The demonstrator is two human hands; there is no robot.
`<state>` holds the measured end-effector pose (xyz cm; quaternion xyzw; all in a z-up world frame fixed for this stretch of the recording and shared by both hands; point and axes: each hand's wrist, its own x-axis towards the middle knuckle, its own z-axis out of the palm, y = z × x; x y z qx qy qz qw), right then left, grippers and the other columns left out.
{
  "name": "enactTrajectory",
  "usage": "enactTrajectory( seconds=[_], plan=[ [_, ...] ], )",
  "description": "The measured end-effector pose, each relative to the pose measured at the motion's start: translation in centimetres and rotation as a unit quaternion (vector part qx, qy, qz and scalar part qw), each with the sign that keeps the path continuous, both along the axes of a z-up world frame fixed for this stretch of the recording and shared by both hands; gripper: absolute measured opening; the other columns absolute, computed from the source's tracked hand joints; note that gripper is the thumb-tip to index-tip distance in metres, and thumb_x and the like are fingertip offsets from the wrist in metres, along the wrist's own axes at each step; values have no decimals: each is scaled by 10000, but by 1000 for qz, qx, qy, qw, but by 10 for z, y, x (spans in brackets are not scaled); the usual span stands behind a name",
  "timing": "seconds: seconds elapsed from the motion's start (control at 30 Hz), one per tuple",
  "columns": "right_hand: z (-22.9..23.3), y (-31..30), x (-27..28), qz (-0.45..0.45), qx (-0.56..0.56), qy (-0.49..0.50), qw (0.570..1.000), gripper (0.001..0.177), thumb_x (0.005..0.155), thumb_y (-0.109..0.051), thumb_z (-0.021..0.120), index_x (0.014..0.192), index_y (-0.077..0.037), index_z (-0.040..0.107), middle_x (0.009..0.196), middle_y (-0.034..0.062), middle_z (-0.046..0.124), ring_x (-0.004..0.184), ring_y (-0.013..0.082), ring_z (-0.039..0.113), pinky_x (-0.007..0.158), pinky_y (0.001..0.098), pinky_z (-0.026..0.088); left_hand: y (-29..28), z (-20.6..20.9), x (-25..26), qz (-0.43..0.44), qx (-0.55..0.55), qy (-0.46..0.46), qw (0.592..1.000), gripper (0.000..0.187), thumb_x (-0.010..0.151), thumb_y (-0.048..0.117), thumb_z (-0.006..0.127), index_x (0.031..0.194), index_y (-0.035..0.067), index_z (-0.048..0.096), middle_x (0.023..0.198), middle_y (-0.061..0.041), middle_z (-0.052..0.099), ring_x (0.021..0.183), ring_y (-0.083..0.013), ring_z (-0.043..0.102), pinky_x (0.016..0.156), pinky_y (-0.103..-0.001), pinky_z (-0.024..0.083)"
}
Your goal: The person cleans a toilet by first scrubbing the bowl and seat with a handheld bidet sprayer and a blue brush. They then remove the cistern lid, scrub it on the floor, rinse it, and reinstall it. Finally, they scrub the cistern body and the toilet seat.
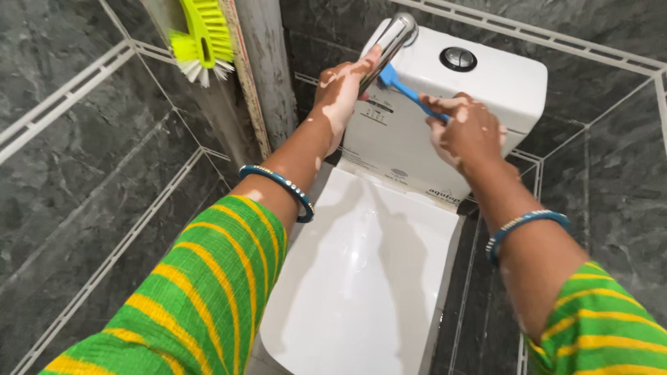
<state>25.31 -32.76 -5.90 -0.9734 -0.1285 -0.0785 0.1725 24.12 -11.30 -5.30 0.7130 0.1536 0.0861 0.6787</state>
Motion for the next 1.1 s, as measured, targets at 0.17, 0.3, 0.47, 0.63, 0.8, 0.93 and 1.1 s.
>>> enactTrajectory(
  seconds=[0.17,0.3,0.47,0.63,0.8,0.93,1.1],
  plan=[
    [-4,-56,-8,-7,-261,15,965,493,893,-188,692,1281,-493,690,1320,-22,640,1107,246,677,909,430,551,-12,-13,-2,-38,52,-6,998,625,786,666,652,892,60,768,862,-48,703,769,-166,651,781,-371,521],
    [-14,-93,-19,23,-345,8,938,601,890,-43,587,1306,-468,678,1320,-3,640,1119,218,689,867,413,580,-20,-17,0,-62,91,35,993,617,776,687,629,929,105,765,831,-74,695,786,-166,662,770,-385,524],
    [-30,-83,-17,22,-296,-22,955,486,1028,-81,528,1332,-429,677,1237,36,665,1061,247,712,832,456,566,-29,-20,3,-85,101,31,991,662,753,708,620,946,95,779,858,-70,709,809,-180,670,780,-403,540],
    [-33,-68,-13,55,-302,-83,948,551,922,-57,584,1313,-427,696,1227,26,662,1030,247,711,789,457,555,-29,-27,4,-106,144,32,983,678,760,718,592,958,101,787,856,-83,727,815,-191,696,771,-401,551],
    [-30,-70,-16,20,-300,-40,953,453,923,-127,613,1277,-391,714,1306,25,651,1052,249,715,762,450,566,-27,-33,1,-106,169,41,979,675,754,720,594,937,101,789,838,-70,731,781,-173,709,736,-373,555],
    [-41,-66,-15,33,-259,-56,964,511,1051,-114,555,1433,-445,632,1280,31,659,1081,240,707,810,475,551,-19,-38,-2,-98,162,28,982,677,748,714,597,929,93,798,780,-81,712,733,-186,692,698,-374,545],
    [-62,-53,-8,34,-293,-16,956,555,895,-72,617,1316,-429,674,1315,2,613,1148,231,659,827,491,550,-8,-51,-8,-88,170,65,979,675,764,700,617,944,73,791,782,-87,727,739,-191,707,708,-371,555]
  ],
)
